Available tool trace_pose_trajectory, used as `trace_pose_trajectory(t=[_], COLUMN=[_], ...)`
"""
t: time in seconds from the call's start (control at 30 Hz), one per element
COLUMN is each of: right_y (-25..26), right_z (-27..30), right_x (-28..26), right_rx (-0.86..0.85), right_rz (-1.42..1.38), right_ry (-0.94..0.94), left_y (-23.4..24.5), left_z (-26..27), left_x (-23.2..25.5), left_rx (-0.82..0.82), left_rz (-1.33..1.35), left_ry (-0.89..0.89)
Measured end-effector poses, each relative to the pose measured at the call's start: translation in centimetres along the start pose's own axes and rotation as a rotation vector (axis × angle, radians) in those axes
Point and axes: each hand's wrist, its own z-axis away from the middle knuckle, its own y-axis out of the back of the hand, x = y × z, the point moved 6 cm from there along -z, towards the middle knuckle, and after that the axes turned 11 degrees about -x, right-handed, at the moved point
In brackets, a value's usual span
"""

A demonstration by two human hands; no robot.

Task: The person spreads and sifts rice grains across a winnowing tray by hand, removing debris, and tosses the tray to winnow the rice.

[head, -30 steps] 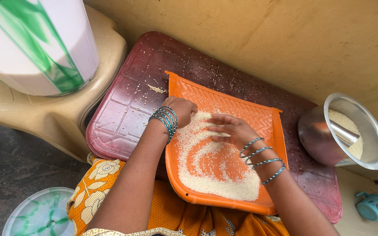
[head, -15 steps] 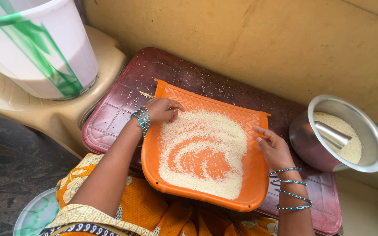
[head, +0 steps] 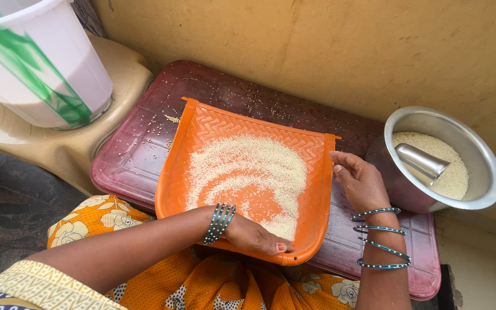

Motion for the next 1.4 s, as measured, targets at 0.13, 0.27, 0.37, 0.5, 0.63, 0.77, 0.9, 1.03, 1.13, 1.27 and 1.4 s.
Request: trace_pose_trajectory(t=[0.13, 0.27, 0.37, 0.5, 0.63, 0.77, 0.9, 1.03, 1.13, 1.27, 1.4], right_y=[-0.5, -0.9, -2.0, -5.7, -10.5, -15.3, -17.0, -10.7, -7.5, -8.4, -15.0], right_z=[-0.3, -0.9, -0.9, 0.3, 3.1, 4.8, 2.7, -2.4, -3.1, -0.4, 2.9], right_x=[0.0, -0.2, -1.1, -2.2, -3.9, -5.1, -4.4, -0.8, 0.2, -0.4, -2.4], right_rx=[-0.008, -0.071, -0.15, -0.447, -0.82, -1.05, -0.912, -0.339, -0.315, -0.602, -1.074], right_rz=[-0.032, -0.034, 0.001, 0.085, 0.3, 0.491, 0.344, 0.365, 0.354, 0.251, 0.178], right_ry=[0.027, 0.119, 0.123, -0.045, -0.224, -0.196, 0.048, -0.034, -0.015, -0.192, -0.162], left_y=[4.5, 9.6, 10.5, 8.5, 1.8, 0.3, 3.0, 7.0, 7.4, 4.4, -0.5], left_z=[0.3, 7.9, 13.8, 18.2, 15.5, 12.7, 13.8, 19.0, 21.5, 19.6, 13.7], left_x=[-3.6, -7.3, -8.0, -5.2, -2.9, -2.0, -4.5, -5.8, -4.0, -2.8, -1.4], left_rx=[0.267, 0.51, 0.633, 0.713, 0.218, 0.26, 0.471, 0.808, 0.911, 0.655, 0.313], left_rz=[-0.09, -0.146, -0.146, -0.208, 0.121, -0.099, -0.024, -0.106, -0.263, 0.048, 0.246], left_ry=[0.203, 0.424, 0.459, 0.579, 0.57, 0.407, 0.312, 0.465, 0.445, 0.423, 0.317])
